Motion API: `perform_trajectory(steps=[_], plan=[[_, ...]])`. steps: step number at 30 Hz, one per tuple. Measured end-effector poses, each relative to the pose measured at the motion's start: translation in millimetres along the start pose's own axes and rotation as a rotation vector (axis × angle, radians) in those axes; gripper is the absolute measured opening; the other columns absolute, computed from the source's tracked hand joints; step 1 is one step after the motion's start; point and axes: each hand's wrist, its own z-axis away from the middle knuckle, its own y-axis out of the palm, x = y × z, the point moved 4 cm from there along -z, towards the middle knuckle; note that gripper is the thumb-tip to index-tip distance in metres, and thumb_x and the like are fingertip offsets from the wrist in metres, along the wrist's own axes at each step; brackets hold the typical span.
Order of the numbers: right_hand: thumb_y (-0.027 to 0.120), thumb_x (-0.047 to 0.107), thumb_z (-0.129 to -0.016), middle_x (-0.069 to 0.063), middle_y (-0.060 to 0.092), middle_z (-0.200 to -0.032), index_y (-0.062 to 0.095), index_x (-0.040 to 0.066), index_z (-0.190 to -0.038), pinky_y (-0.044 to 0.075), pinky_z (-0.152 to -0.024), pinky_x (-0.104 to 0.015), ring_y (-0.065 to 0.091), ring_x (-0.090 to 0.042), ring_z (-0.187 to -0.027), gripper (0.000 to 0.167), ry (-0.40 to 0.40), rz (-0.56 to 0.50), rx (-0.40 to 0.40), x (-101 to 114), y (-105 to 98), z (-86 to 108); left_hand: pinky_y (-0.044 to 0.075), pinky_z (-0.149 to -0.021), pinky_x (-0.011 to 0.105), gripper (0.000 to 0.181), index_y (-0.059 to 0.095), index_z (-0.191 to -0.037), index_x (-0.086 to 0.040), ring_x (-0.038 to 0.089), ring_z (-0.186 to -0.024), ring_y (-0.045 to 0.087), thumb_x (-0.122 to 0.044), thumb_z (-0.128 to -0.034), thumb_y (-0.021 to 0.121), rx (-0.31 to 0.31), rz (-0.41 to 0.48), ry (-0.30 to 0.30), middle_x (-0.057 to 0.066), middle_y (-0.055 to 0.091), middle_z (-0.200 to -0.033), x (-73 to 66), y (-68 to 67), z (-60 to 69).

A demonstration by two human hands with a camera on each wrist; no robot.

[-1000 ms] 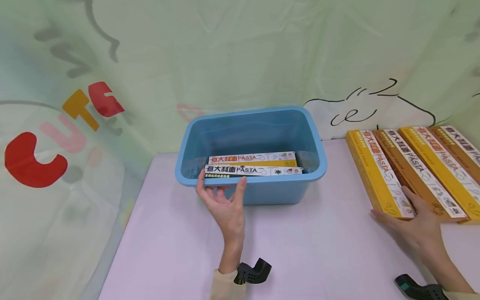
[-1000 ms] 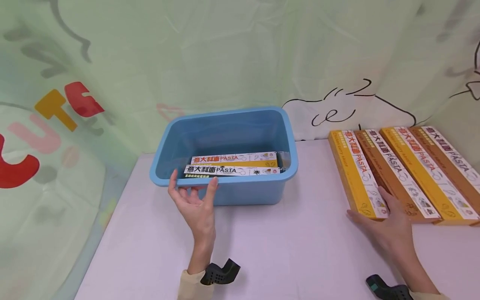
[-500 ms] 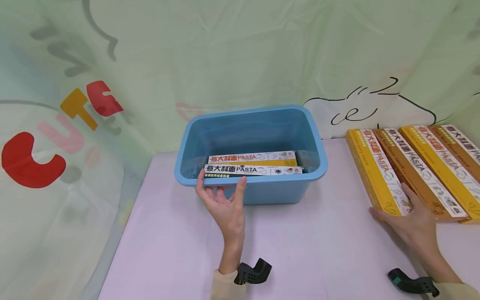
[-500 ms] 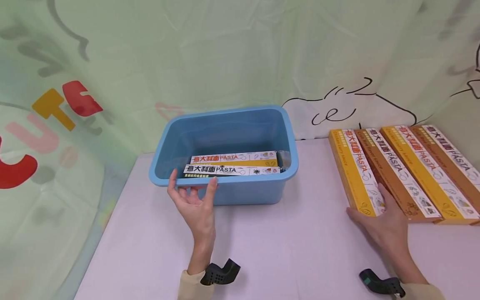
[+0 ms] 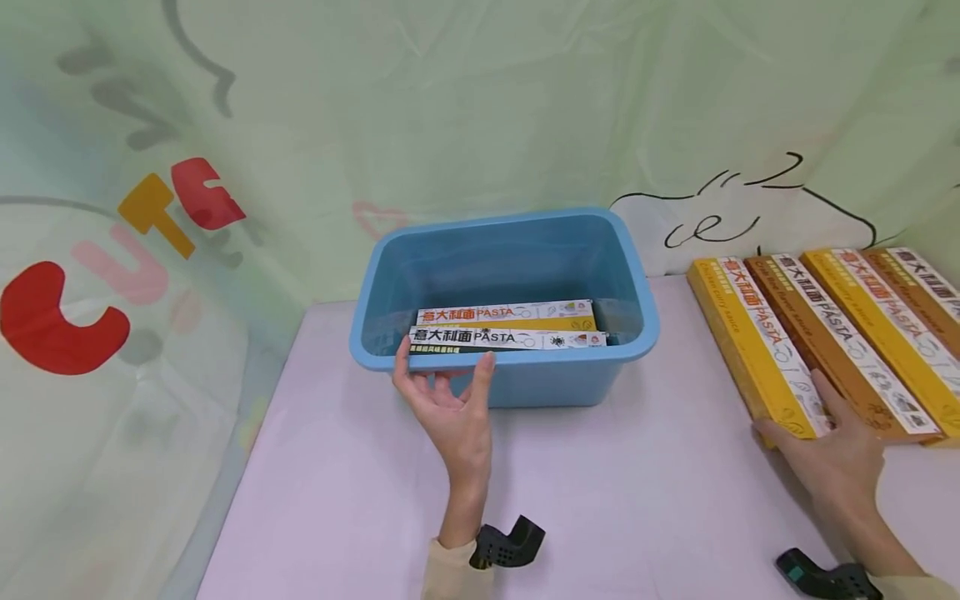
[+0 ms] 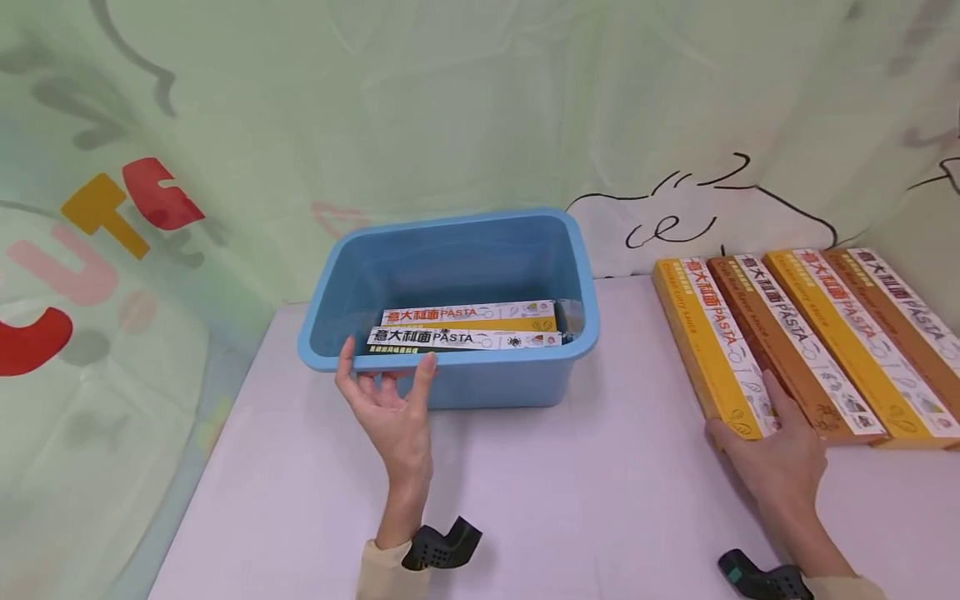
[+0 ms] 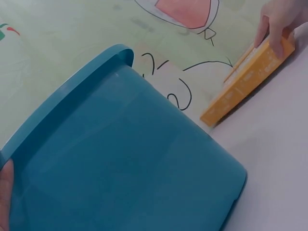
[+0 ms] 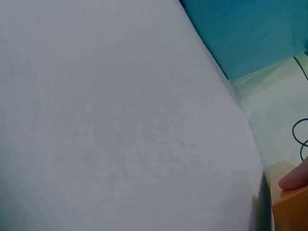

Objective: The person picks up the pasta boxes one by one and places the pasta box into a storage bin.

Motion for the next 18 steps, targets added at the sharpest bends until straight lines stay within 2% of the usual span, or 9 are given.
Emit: perform_trajectory(steps=[4,5,7,8,9,11,14,18], plan=[[0.073,0.018,-0.093,-0.025,0.015,-0.171,0.013,0.014,-0.168,0.018,-0.125,-0.066,0.02,-0.05,-0.154,0.096,-0.029,-0.026,-0.031,3.3,-8.0,12.1,0.064,-0.081,0.031,0.094,0.017,-0.157,0.002,0.023,-0.101,0.053,0.007,-0.0865,0.079,-0.002,-0.005,-0.002,0.017,0.041,-0.152,-0.6,-0.5,-0.7],[0.073,0.016,-0.093,-0.024,0.016,-0.171,0.015,0.016,-0.168,0.02,-0.127,-0.06,0.02,-0.048,-0.155,0.095,-0.038,-0.037,-0.043,3.9,-11.2,15.8,0.064,-0.081,0.031,0.094,0.017,-0.157,0.001,0.023,-0.101,0.053,0.007,-0.0865,0.08,-0.003,-0.003,-0.004,0.017,0.041,-0.152,-0.7,-0.3,-0.7],[0.074,0.015,-0.093,-0.019,0.018,-0.172,0.017,0.021,-0.168,0.024,-0.127,-0.04,0.023,-0.04,-0.155,0.094,-0.072,-0.056,-0.06,6.2,-18.1,24.2,0.064,-0.081,0.031,0.096,0.017,-0.159,-0.001,0.024,-0.102,0.053,0.006,-0.0868,0.08,-0.006,-0.002,-0.003,0.016,0.04,-0.153,-0.7,-0.2,-1.0],[0.076,0.015,-0.093,-0.017,0.021,-0.172,0.019,0.024,-0.167,0.027,-0.123,-0.028,0.029,-0.03,-0.153,0.094,-0.1,-0.072,-0.069,7.7,-22.0,28.3,0.064,-0.082,0.032,0.097,0.016,-0.16,-0.002,0.026,-0.103,0.053,0.006,-0.087,0.08,-0.007,-0.002,-0.003,0.015,0.039,-0.155,-0.7,-0.4,-1.1],[0.076,0.014,-0.093,-0.015,0.022,-0.172,0.021,0.026,-0.167,0.029,-0.115,-0.016,0.032,-0.019,-0.149,0.093,-0.128,-0.082,-0.074,9.7,-25.9,32.4,0.063,-0.082,0.032,0.099,0.015,-0.161,-0.003,0.027,-0.104,0.054,0.006,-0.0871,0.08,-0.007,-0.003,-0.001,0.015,0.038,-0.156,-1.0,-0.4,-1.4],[0.077,0.012,-0.093,-0.012,0.024,-0.171,0.024,0.03,-0.166,0.031,-0.094,-0.001,0.034,0.001,-0.134,0.092,-0.189,-0.088,-0.079,14.4,-33.3,40.5,0.063,-0.084,0.033,0.102,0.013,-0.163,-0.004,0.034,-0.109,0.053,0.006,-0.087,0.08,-0.007,-0.003,0.001,0.014,0.035,-0.159,-1.6,-0.6,-1.7],[0.08,0.006,-0.091,-0.008,0.029,-0.17,0.029,0.032,-0.165,0.033,-0.075,0.005,0.032,0.016,-0.107,0.093,-0.278,-0.112,-0.072,22.9,-44.5,49.9,0.063,-0.086,0.035,0.104,0.01,-0.164,-0.005,0.047,-0.115,0.05,0.007,-0.0871,0.079,-0.003,-0.001,0.003,0.013,0.033,-0.161,-2.0,-0.2,-1.4],[0.082,0.002,-0.088,-0.005,0.032,-0.168,0.031,0.034,-0.164,0.037,-0.07,0.004,0.038,0.011,-0.098,0.097,-0.325,-0.127,-0.045,37.8,-56.3,57.1,0.063,-0.085,0.035,0.105,0.011,-0.165,-0.005,0.054,-0.118,0.046,0.008,-0.0867,0.079,-0.002,0.004,0.003,0.014,0.032,-0.161,-1.7,0.9,0.1]])
